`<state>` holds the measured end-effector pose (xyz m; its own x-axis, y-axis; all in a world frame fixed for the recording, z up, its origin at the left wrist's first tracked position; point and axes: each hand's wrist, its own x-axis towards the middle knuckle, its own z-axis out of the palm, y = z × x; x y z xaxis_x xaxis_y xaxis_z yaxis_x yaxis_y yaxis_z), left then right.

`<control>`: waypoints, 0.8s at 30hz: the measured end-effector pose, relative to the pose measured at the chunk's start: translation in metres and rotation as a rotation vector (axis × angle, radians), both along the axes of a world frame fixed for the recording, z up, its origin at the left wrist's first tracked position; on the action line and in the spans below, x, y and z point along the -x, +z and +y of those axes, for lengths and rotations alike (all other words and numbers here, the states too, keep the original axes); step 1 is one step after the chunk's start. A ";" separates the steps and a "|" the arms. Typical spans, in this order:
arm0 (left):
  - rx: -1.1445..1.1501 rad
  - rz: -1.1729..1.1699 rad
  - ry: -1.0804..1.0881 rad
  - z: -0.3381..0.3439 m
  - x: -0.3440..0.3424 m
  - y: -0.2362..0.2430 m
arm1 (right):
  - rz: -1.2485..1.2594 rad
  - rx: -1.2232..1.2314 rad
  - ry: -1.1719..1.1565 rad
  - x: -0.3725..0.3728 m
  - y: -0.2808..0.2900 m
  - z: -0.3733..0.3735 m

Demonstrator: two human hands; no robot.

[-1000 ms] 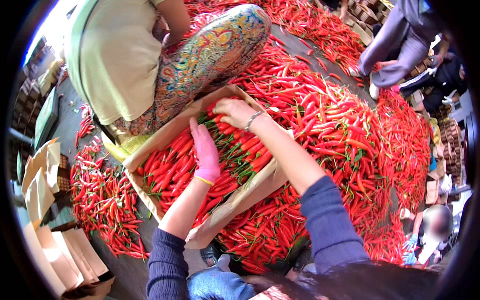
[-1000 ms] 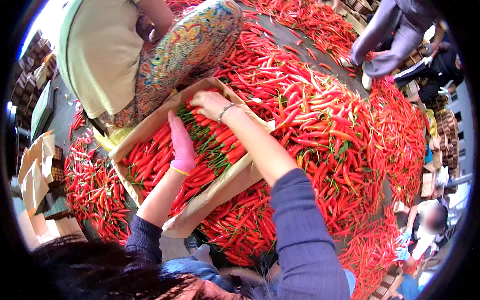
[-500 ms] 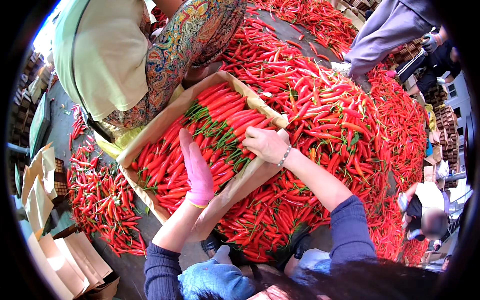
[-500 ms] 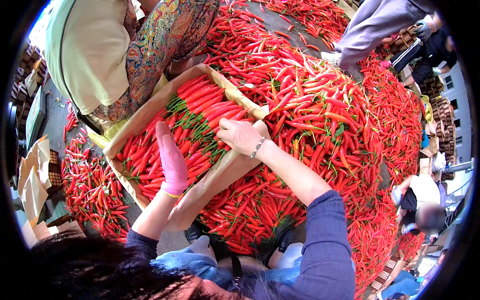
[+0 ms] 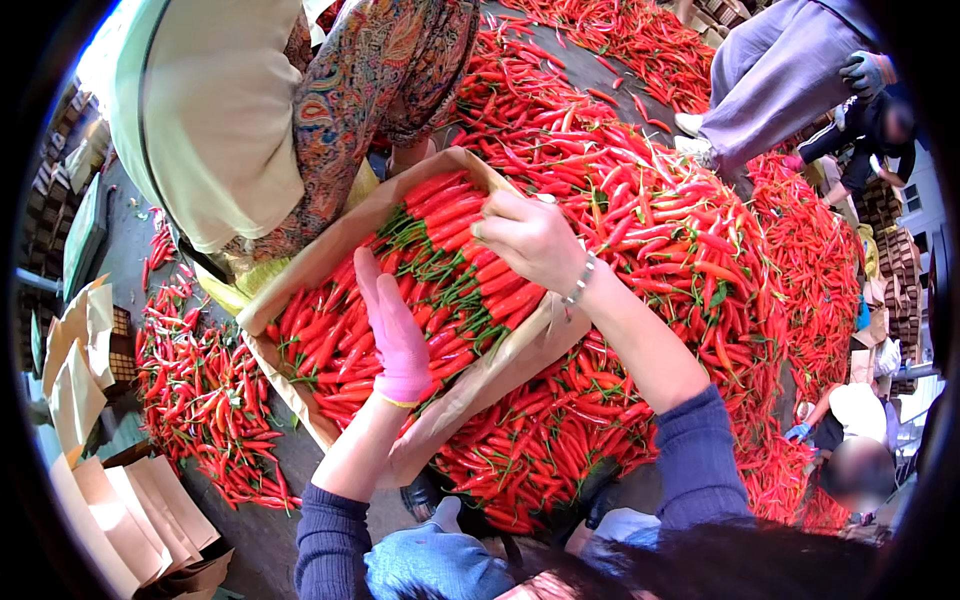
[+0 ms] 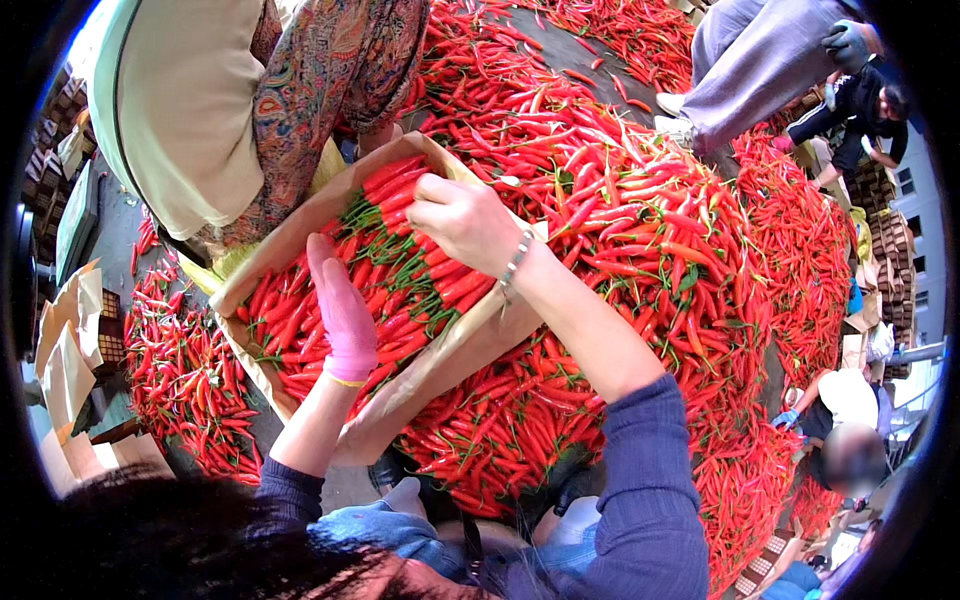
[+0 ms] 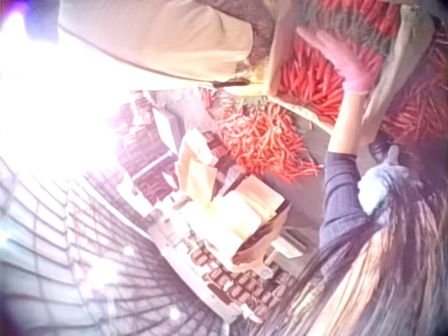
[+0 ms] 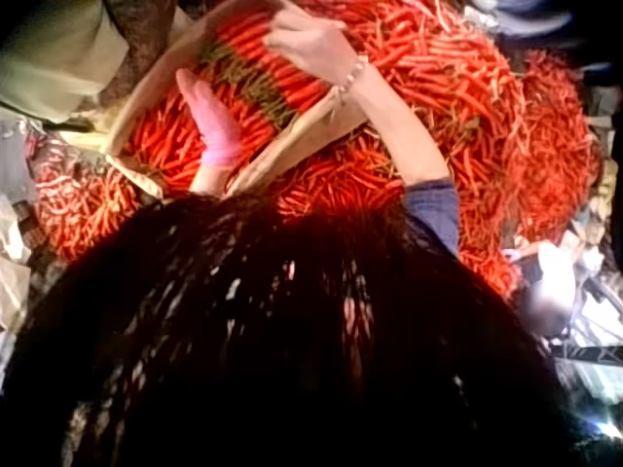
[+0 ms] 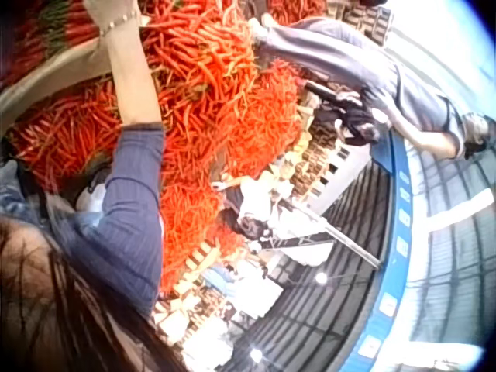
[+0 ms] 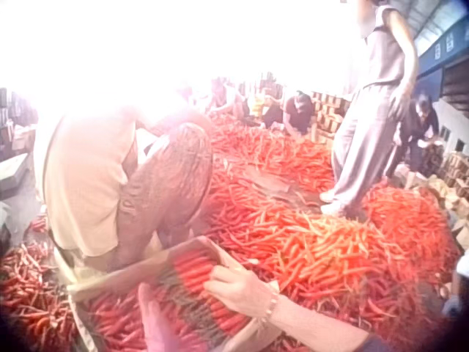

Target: The person sits on the floor and sorts red chilies by hand, gathering them into bundles and placing them into a cardboard box. Other workers are visible nearby performing similar tasks.

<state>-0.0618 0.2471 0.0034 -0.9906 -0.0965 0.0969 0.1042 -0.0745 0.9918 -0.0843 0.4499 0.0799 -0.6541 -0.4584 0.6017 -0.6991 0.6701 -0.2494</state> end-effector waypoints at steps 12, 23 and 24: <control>0.066 -0.052 0.035 0.026 0.033 -0.021 | -0.378 -0.039 -0.322 0.054 -0.054 0.045; -0.123 0.118 -0.104 -0.015 -0.027 0.033 | -0.658 0.073 -0.113 -0.022 -0.032 0.061; -0.254 0.087 -0.316 -0.023 -0.050 0.035 | -0.703 0.089 -0.024 -0.038 -0.038 0.061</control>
